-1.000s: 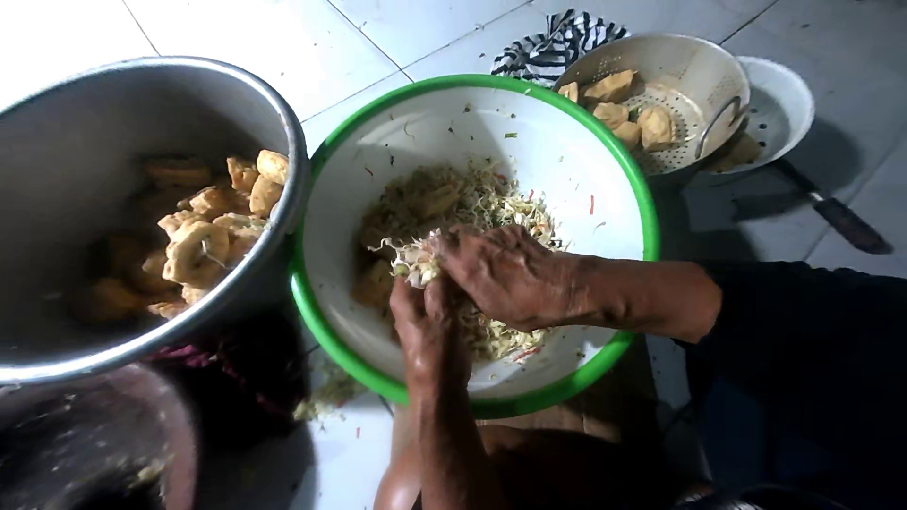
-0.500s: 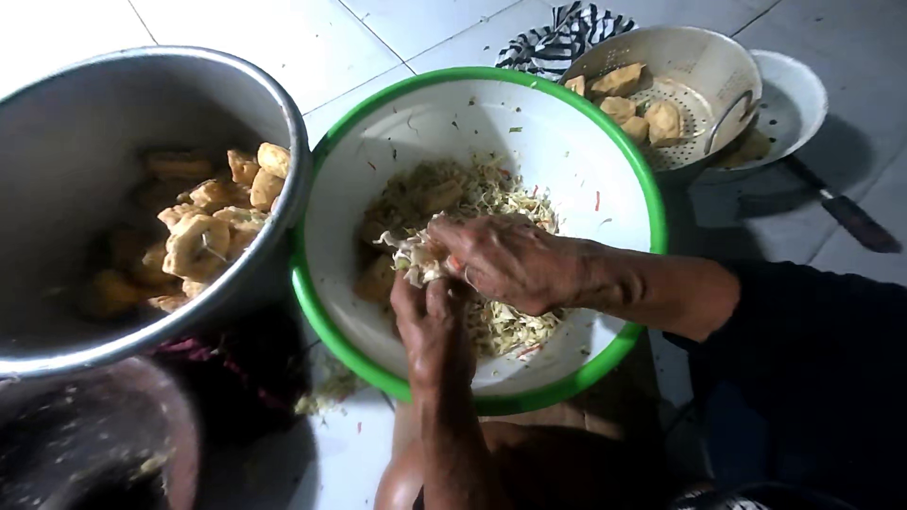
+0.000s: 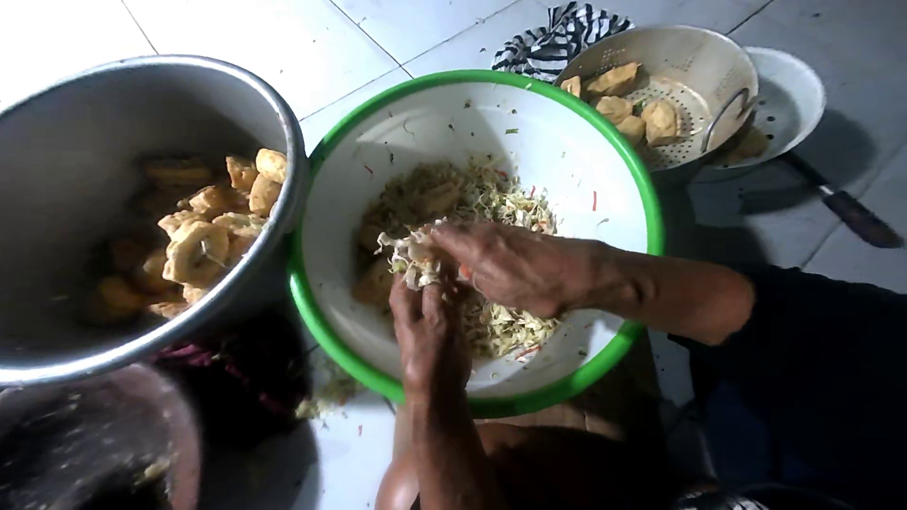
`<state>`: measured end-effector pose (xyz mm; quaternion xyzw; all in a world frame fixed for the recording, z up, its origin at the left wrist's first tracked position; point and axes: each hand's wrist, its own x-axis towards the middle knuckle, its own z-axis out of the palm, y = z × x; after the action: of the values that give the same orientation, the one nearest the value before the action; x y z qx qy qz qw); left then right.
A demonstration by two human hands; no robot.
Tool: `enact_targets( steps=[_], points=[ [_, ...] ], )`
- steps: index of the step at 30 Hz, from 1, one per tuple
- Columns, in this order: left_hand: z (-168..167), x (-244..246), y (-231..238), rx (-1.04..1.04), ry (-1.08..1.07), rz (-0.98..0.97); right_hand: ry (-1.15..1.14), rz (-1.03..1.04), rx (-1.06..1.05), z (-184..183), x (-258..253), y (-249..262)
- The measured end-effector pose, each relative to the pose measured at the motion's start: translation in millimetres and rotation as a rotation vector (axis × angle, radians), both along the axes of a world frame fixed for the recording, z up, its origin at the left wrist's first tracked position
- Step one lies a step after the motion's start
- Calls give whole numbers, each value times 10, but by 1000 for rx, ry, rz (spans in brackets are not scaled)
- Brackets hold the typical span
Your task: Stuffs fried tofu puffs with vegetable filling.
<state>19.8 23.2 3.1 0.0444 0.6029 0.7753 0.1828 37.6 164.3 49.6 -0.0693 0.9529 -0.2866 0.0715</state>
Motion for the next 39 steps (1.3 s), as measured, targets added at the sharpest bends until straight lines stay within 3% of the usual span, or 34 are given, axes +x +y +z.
enact_targets(
  steps=[3,5,9,11,14,19,27,30,35,39],
  points=[
    [7,26,-9,-98,15,12,30,-33,253,-22,55,-152],
    [19,25,-6,-102,-15,38,-52,-24,261,32,11,-176],
    [1,15,28,-173,-5,46,-169,3,-100,31,-105,31],
    [-32,17,9,-256,91,17,-165,-31,-324,27,-126,120],
    [-106,-1,18,-325,283,-27,-62,-139,-475,-38,-159,112],
    [-44,3,17,-318,209,-32,-65,-122,-299,-101,-149,31],
    [-80,10,-5,-92,77,-36,-50,-87,-229,-156,-17,50],
    [-66,15,2,-97,97,-37,67,-73,-66,-168,0,-29],
    [-69,1,-10,-88,117,-27,13,-41,167,-49,-27,-116],
    [-45,12,16,-17,58,44,-53,-42,-83,-52,0,-64]
  ],
)
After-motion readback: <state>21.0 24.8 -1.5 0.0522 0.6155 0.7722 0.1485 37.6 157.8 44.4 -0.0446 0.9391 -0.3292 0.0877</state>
